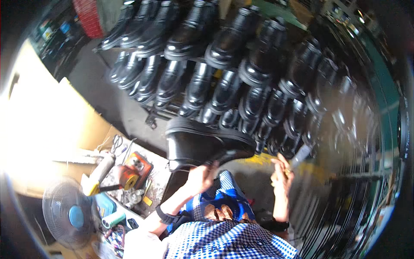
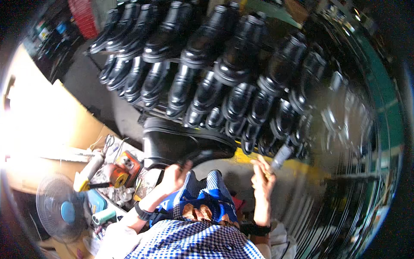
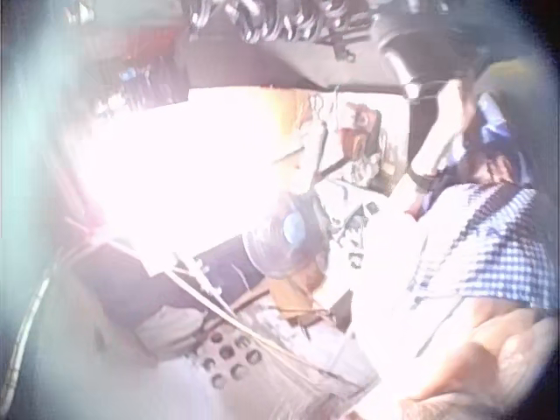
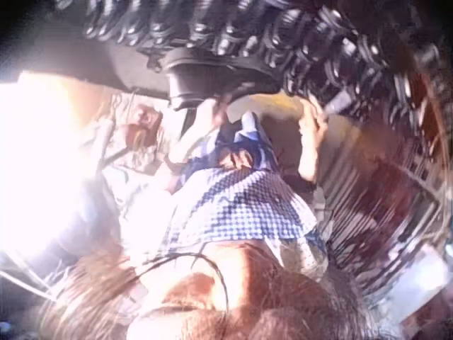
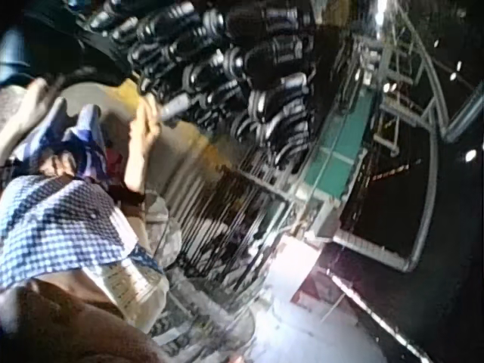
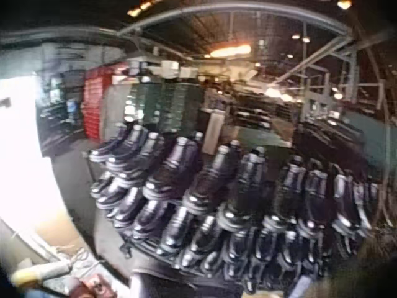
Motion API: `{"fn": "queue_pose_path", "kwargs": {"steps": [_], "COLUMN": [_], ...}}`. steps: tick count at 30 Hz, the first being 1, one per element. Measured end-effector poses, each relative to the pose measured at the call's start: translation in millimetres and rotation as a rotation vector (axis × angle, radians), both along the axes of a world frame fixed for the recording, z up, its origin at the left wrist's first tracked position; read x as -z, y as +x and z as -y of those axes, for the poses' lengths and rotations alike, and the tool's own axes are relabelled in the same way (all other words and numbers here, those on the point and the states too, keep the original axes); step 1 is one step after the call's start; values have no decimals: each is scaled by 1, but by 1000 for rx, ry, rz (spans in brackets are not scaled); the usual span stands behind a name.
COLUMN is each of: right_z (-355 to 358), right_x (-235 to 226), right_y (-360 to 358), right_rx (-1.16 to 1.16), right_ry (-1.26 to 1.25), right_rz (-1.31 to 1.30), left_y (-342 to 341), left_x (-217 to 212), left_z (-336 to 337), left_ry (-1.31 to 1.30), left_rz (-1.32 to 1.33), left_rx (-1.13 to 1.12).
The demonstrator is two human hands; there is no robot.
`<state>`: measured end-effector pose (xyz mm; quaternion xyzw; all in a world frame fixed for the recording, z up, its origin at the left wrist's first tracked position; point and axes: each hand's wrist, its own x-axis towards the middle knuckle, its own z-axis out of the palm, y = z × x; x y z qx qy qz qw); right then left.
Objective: The person takes shoes from a rack, rubs their surfaces and soles with a handheld tool, and places them back on the rack.
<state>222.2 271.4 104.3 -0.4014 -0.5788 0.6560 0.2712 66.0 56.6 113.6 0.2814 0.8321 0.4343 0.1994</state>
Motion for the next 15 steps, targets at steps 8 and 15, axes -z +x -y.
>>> {"fn": "queue_pose_path", "kwargs": {"steps": [8, 15], "right_z": [-32, -30], "right_x": [28, 3], "right_y": [34, 35], "right_rx": [-394, -250], "right_ry": [343, 384], "right_rz": [20, 109], "left_y": [22, 38], "left_x": [31, 43], "left_z": [-12, -34], "left_ry": [219, 358], "left_rz": [-219, -396], "left_rx": [307, 552]}}
